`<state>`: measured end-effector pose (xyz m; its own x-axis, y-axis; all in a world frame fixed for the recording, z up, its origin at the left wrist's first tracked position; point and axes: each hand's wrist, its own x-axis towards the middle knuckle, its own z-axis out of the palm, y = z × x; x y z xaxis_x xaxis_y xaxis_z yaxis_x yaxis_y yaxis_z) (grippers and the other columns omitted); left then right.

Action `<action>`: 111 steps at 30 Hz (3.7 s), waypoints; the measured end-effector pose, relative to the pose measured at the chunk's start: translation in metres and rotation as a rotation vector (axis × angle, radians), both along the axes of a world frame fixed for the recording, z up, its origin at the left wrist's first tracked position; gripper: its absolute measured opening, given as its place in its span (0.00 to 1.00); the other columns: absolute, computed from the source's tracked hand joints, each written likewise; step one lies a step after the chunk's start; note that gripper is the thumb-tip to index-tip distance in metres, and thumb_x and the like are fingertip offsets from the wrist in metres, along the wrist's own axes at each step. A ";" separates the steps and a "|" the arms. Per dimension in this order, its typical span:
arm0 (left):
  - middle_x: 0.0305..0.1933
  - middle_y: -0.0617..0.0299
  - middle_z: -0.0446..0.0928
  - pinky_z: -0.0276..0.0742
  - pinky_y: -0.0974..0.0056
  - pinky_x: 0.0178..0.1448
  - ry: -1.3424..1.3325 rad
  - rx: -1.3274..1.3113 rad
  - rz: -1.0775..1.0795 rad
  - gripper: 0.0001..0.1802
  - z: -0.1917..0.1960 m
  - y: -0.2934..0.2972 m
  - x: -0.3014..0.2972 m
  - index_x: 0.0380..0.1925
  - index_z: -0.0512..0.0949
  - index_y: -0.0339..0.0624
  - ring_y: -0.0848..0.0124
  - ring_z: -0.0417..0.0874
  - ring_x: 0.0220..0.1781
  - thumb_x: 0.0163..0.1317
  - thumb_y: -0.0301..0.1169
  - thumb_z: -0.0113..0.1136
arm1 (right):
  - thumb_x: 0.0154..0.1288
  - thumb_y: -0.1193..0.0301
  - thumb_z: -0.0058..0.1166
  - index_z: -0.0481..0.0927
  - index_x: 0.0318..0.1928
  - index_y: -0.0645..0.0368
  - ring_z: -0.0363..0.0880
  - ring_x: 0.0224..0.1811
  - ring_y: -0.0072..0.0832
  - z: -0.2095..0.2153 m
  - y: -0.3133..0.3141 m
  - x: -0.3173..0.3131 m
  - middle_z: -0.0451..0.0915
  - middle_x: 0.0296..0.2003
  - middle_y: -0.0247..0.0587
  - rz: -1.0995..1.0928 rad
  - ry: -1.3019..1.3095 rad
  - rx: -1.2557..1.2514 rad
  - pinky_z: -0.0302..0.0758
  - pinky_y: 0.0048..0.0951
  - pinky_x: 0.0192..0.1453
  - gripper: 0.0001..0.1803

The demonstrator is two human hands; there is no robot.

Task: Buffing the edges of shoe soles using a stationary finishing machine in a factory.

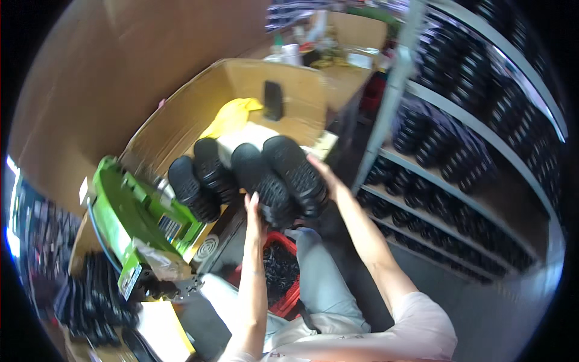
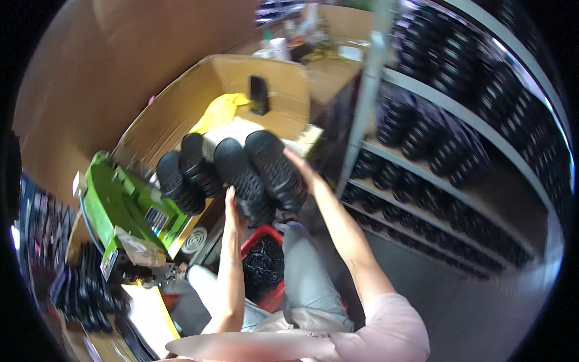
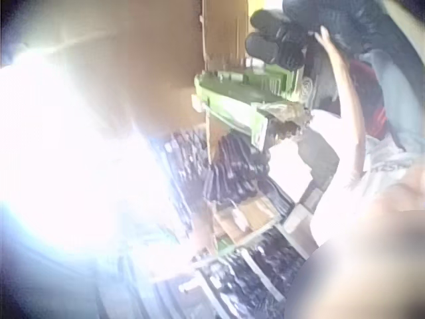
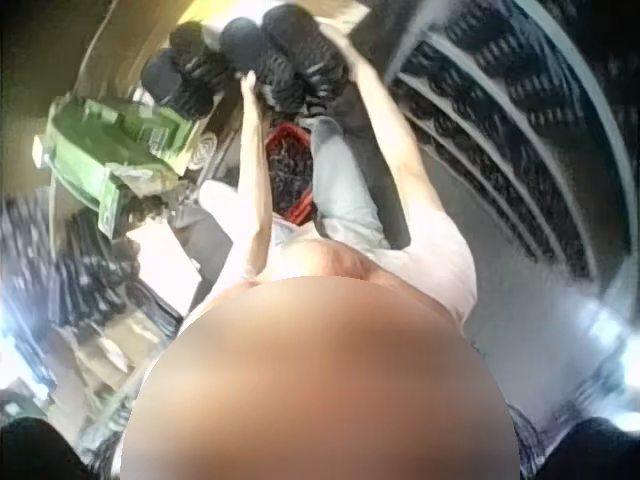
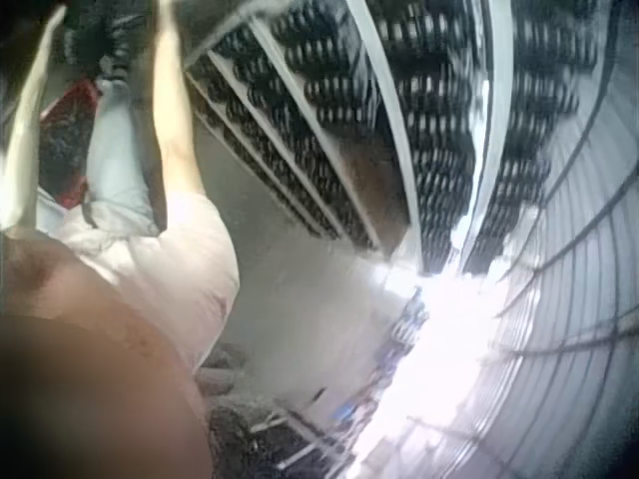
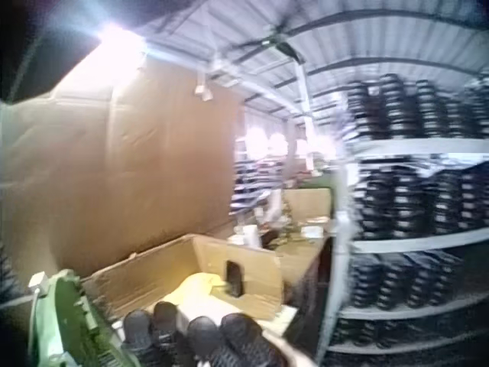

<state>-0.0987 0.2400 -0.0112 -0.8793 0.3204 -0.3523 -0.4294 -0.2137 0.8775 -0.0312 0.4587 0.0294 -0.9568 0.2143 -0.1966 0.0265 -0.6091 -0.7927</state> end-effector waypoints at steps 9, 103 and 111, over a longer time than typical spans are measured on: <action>0.74 0.58 0.50 0.51 0.52 0.74 0.134 0.372 -0.631 0.57 -0.001 -0.040 0.193 0.73 0.44 0.49 0.59 0.54 0.74 0.51 0.62 0.61 | 0.71 0.60 0.47 0.48 0.74 0.53 0.65 0.67 0.32 -0.006 -0.080 0.283 0.62 0.68 0.43 -0.480 0.244 -0.007 0.61 0.34 0.71 0.37; 0.72 0.48 0.58 0.59 0.47 0.73 0.073 0.481 -0.436 0.51 -0.053 -0.060 0.079 0.71 0.52 0.39 0.53 0.63 0.70 0.62 0.69 0.35 | 0.58 0.49 0.60 0.36 0.74 0.60 0.37 0.77 0.40 -0.015 -0.069 0.164 0.40 0.74 0.54 -0.434 0.063 0.523 0.38 0.37 0.77 0.58; 0.74 0.57 0.56 0.53 0.55 0.76 0.090 0.411 -1.230 0.57 -0.080 0.155 0.305 0.73 0.50 0.44 0.58 0.58 0.74 0.53 0.72 0.49 | 0.55 0.54 0.61 0.47 0.73 0.61 0.48 0.75 0.37 0.063 -0.044 0.520 0.52 0.72 0.46 -1.321 0.105 0.541 0.43 0.38 0.76 0.53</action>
<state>0.2059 0.3947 -0.0917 0.0510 0.9987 0.0083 -0.4786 0.0171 0.8779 0.4889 0.4149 0.0926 -0.0049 0.9675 0.2527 -0.3836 0.2315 -0.8940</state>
